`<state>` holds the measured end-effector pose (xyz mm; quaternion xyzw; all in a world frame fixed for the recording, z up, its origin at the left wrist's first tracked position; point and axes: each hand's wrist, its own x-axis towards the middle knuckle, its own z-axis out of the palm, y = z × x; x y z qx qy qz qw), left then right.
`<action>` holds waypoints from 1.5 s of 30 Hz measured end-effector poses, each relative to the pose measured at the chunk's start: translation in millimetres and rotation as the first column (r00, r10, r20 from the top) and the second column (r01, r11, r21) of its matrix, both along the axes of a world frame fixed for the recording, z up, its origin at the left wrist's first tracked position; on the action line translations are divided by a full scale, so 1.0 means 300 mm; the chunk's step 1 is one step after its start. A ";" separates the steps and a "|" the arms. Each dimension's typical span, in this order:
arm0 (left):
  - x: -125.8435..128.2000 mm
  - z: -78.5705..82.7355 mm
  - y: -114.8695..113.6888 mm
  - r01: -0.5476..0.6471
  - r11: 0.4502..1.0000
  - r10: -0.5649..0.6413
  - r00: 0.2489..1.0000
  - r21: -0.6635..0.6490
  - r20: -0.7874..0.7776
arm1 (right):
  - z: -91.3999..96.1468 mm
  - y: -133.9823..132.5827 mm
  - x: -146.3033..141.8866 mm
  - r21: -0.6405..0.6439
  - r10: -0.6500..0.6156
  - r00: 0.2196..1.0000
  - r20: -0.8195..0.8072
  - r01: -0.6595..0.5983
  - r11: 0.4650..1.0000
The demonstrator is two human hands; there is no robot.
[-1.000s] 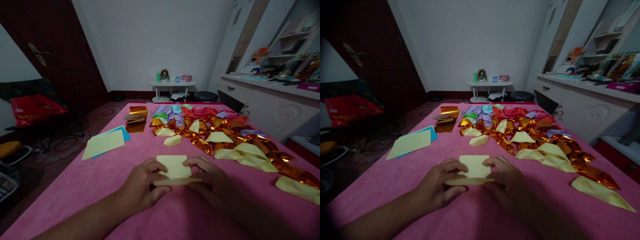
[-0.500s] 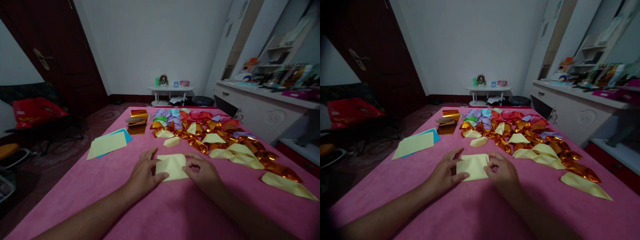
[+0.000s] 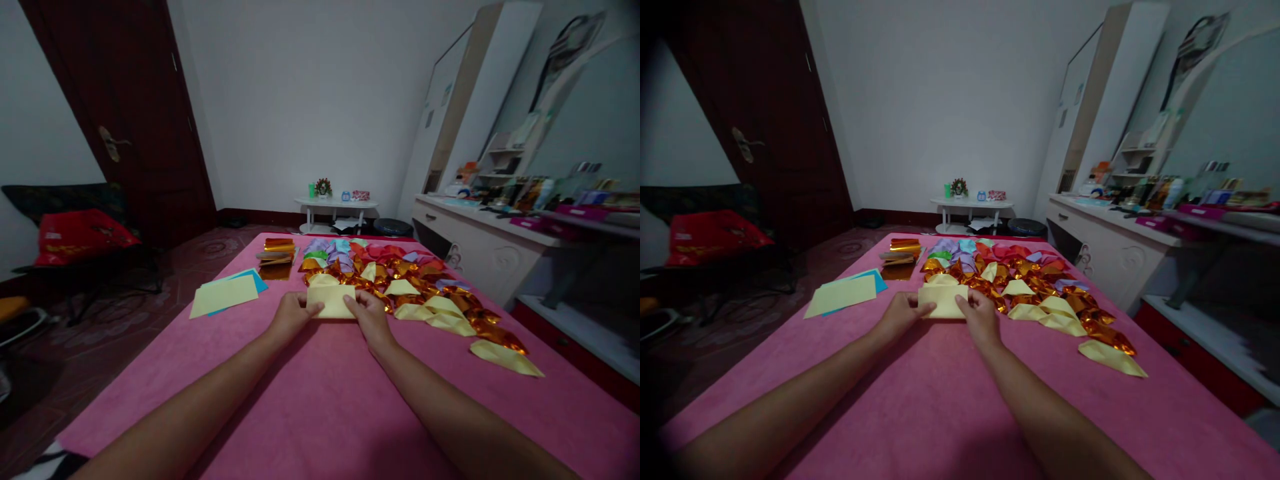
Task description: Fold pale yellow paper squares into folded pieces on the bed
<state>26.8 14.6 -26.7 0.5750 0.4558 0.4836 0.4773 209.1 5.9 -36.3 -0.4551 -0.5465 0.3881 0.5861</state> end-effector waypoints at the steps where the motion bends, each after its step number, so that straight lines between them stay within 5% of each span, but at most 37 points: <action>1: 0.007 -0.006 0.003 -0.012 1.000 0.012 1.000 0.020 -0.003 | -0.007 0.011 -0.003 0.014 -0.018 1.000 -0.004 0.018 1.000; 11: 0.008 -0.012 -0.041 -0.080 0.974 0.071 0.996 0.214 0.050 | -0.061 0.040 0.040 0.046 -0.022 1.000 -0.010 0.023 0.999; 45: 0.006 -0.033 -0.033 -0.175 0.970 0.152 0.978 0.168 0.146 | -0.022 0.009 0.039 0.061 -0.219 0.973 -0.080 0.224 0.973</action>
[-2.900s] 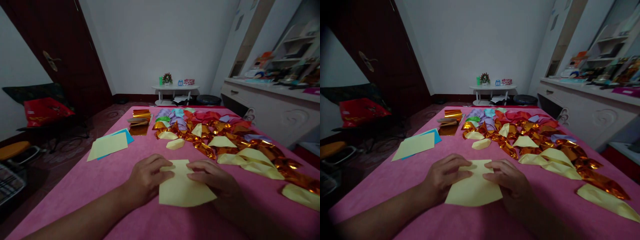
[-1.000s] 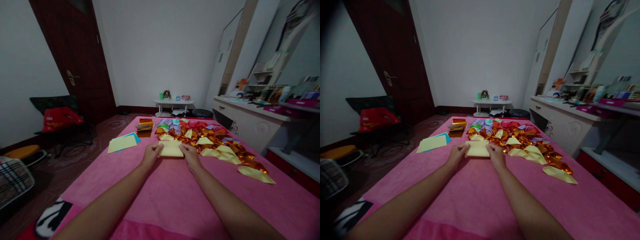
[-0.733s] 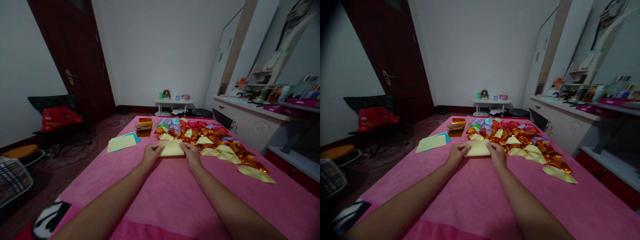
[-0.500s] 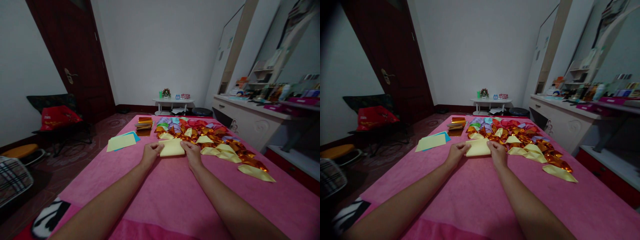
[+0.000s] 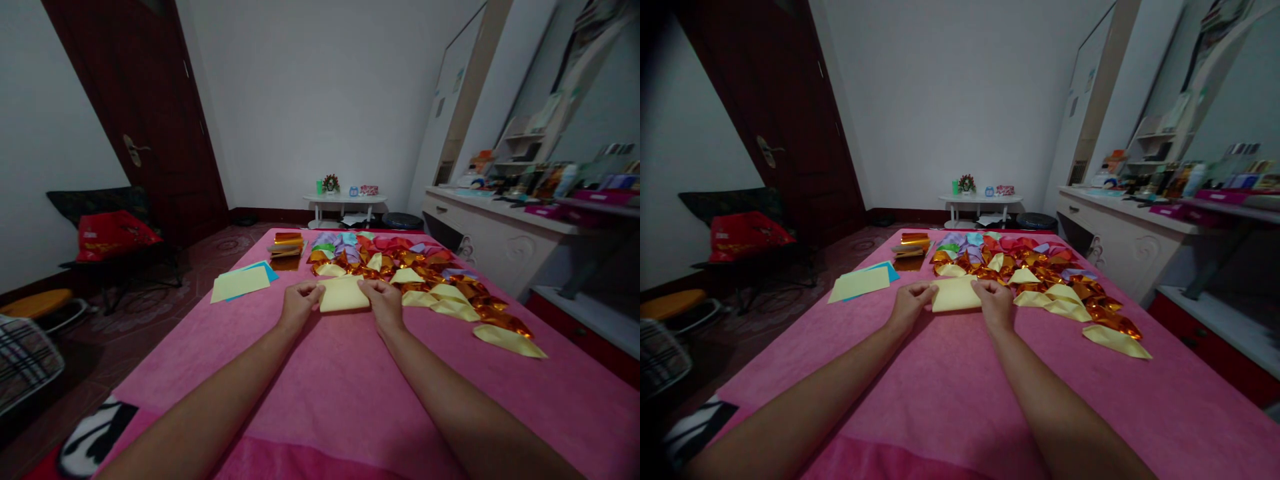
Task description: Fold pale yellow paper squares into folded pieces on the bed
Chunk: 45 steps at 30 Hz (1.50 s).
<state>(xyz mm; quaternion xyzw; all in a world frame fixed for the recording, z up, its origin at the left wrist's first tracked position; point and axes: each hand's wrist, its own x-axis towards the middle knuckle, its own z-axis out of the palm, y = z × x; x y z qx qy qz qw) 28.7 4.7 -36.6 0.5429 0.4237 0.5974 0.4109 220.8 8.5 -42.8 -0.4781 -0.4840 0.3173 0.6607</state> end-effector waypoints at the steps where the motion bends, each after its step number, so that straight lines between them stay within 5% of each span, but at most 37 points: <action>1: 0.000 0.002 -0.001 -0.004 1.000 0.004 1.000 0.005 -0.002 | 0.001 0.000 0.000 -0.002 -0.004 1.000 -0.001 0.004 1.000; 45: -0.004 0.017 -0.008 -0.123 0.991 0.124 0.992 -0.045 0.036 | 0.012 -0.006 -0.012 0.016 -0.033 0.999 0.012 0.033 0.999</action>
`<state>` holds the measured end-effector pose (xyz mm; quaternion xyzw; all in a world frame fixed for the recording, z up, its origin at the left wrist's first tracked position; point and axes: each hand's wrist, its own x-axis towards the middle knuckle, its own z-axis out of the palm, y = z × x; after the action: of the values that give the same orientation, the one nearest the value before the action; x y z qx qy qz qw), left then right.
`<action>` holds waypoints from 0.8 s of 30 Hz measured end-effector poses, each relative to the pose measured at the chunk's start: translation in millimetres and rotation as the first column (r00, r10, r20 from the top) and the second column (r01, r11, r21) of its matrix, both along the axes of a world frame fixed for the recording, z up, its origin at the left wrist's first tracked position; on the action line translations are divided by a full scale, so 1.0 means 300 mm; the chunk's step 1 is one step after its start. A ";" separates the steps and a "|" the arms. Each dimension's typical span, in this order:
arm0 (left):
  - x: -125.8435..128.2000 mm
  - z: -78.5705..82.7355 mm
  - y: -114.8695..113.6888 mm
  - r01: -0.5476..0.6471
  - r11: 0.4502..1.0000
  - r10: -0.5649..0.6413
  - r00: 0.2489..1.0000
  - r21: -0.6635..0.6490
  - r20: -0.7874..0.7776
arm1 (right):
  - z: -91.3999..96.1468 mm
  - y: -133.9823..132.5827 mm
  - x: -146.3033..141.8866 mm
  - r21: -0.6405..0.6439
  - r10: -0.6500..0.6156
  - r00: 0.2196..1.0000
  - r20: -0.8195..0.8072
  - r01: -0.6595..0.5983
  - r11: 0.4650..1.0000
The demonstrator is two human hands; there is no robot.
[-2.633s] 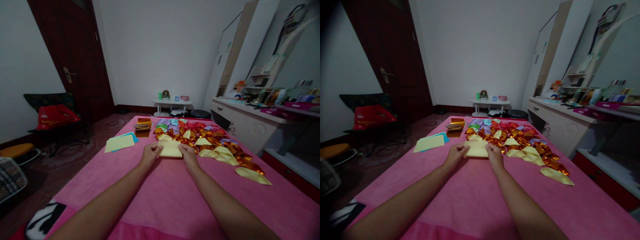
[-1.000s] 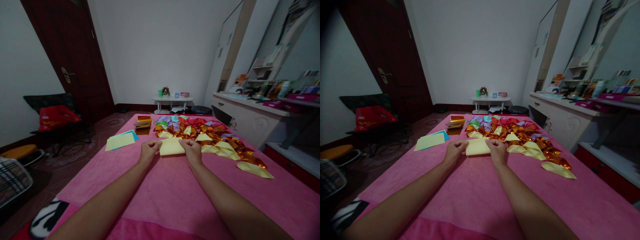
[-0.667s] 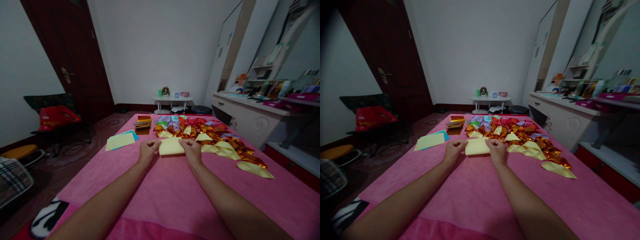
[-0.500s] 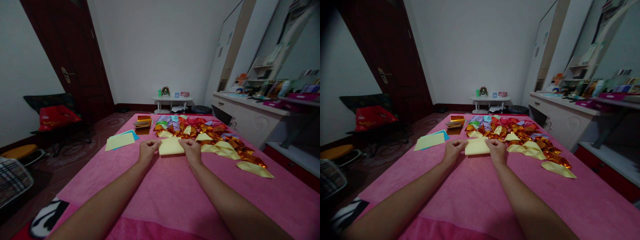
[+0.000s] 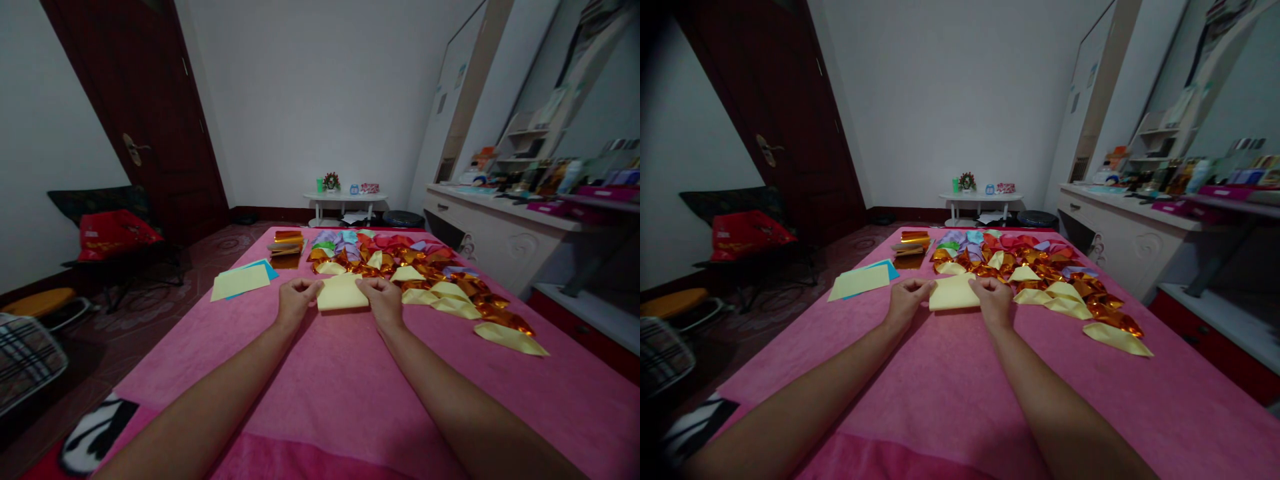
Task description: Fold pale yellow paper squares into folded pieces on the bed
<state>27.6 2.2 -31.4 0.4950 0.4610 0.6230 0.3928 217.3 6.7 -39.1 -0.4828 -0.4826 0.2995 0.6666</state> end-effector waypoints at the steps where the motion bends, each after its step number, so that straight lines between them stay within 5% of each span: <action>1: 0.000 -0.002 0.002 -0.002 1.000 0.002 1.000 0.001 0.000 | 0.000 0.000 0.000 0.000 0.001 1.000 0.002 -0.001 1.000; 24: 0.004 -0.007 0.009 -0.048 0.997 0.055 0.992 0.064 -0.112 | -0.030 0.024 0.008 -0.025 -0.048 0.991 0.127 0.052 0.998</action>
<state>28.7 5.0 -33.4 0.5294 0.4760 0.6176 0.3342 219.7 13.9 -48.0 -0.5220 -0.5072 0.2585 0.6351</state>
